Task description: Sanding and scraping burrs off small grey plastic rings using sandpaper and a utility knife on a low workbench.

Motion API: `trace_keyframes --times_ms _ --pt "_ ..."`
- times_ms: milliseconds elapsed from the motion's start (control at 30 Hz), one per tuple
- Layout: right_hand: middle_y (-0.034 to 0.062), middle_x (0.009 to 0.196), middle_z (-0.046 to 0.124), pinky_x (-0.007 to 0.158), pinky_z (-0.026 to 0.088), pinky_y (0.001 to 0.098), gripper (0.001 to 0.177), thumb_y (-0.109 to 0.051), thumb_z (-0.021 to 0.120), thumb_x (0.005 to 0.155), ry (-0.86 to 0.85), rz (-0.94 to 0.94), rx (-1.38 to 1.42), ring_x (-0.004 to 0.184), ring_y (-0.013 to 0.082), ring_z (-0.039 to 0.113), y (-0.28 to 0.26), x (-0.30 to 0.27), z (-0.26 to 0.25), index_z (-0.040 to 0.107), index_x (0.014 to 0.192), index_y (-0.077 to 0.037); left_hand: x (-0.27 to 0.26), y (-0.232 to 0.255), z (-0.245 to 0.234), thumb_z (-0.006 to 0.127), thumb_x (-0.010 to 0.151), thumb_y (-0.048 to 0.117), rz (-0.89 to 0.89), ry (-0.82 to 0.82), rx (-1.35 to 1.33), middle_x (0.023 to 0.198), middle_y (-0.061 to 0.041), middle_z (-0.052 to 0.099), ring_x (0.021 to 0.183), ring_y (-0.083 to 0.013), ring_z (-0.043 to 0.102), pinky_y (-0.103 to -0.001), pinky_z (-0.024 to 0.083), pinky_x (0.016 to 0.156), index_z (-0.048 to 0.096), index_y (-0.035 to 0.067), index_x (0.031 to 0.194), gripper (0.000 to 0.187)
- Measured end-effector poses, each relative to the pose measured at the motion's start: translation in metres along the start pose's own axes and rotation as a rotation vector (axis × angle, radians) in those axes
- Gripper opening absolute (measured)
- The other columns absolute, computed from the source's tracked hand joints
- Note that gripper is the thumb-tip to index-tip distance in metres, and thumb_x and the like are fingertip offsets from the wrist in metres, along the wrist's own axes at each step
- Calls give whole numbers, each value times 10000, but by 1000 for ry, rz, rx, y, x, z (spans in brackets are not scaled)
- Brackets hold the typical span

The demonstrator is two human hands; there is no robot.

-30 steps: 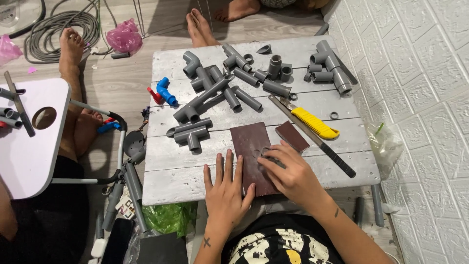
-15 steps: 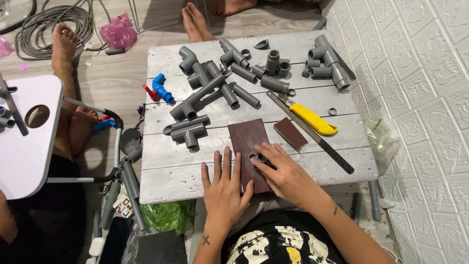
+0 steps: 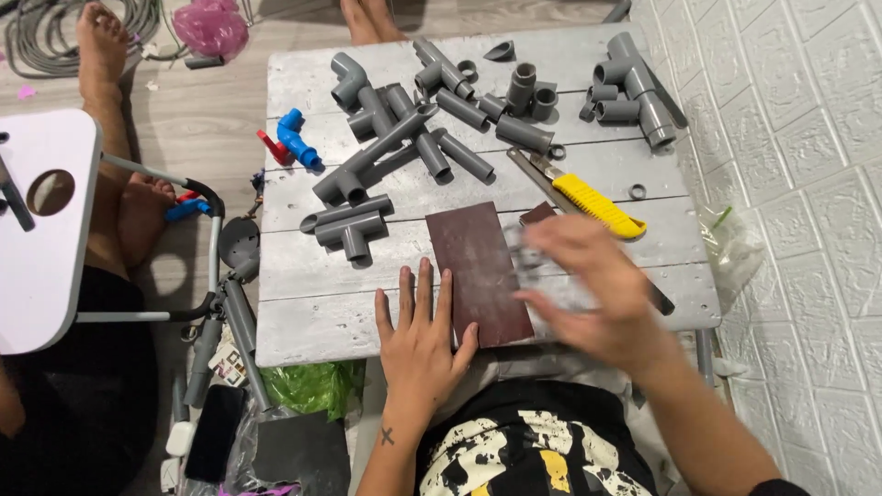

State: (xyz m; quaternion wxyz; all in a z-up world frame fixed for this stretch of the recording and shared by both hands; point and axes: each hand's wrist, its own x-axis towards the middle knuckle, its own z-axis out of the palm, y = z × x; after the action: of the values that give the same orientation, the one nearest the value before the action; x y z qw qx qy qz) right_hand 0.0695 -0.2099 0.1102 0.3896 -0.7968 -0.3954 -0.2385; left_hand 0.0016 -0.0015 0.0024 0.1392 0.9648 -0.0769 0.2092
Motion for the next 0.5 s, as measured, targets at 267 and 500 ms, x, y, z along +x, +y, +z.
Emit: trace_keyframes --times_ms 267,500 --pt "136 1441 587 1141 362 509 778 -417 805 793 -281 287 -366 1390 385 456 3 -59 39 567 1441 -59 -3 -4 5 542 935 512 15 -5 -6 1654 -162 329 1546 -349 247 -585 75 1226 412 75 1563 775" --pt "2 1190 673 1045 391 444 547 -312 796 814 -271 171 -425 1231 282 555 15 -55 69 671 1330 -184 -2 -4 8 526 946 526 6 41 3 1632 -165 380 1533 -355 285 -594 48 1226 438 94 1555 752"
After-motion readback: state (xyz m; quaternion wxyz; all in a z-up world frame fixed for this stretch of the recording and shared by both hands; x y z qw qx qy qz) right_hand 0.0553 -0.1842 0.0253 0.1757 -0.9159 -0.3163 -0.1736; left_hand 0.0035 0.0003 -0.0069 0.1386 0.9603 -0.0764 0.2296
